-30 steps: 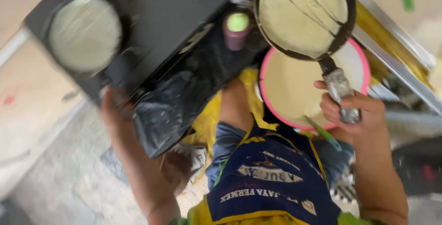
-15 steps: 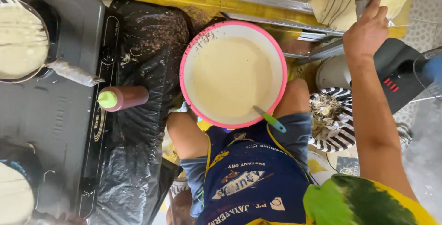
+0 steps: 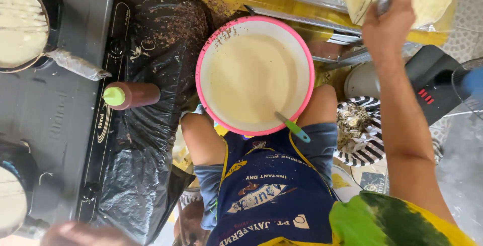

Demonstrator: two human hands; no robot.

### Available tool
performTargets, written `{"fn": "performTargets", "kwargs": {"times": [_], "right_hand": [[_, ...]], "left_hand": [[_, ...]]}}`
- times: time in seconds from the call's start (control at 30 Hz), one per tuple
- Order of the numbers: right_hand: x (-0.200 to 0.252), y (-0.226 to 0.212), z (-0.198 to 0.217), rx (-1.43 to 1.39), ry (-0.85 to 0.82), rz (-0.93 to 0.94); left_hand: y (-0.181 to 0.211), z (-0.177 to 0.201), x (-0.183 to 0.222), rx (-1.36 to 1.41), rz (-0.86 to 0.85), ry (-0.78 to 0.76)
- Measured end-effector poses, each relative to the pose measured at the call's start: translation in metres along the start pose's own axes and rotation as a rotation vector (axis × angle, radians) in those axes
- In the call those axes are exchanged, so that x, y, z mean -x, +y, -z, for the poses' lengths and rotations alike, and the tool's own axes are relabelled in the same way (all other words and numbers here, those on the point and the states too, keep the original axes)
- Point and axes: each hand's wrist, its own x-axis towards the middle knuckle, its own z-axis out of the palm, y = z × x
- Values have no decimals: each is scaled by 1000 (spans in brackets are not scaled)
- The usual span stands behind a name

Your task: Cooking thin pancakes by pouring and spreading batter in a pan on a stove

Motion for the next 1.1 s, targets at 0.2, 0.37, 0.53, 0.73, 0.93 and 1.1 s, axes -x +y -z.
{"fn": "performTargets", "kwargs": {"times": [0.2,0.37,0.53,0.73,0.93,1.1], "right_hand": [[156,-168,-61,-1450,-709,-685],[257,-267,-82,-1980,-1181,-642],[260,-309,-67,-1094,-1256,604],[196,-306,-240,-744,-505,435],[186,-394,-304,-936,-683,338],[149,-351,-192,-946,-641,436]], "left_hand": [[73,-160,46,946,43,-372],[70,-152,67,1279,466,-731],[9,-83,65,1265,529,-746],[-80,-41,107,927,891,-18],[-101,-31,136,820,858,-251],[-81,-61,135,795,944,-536]]}}
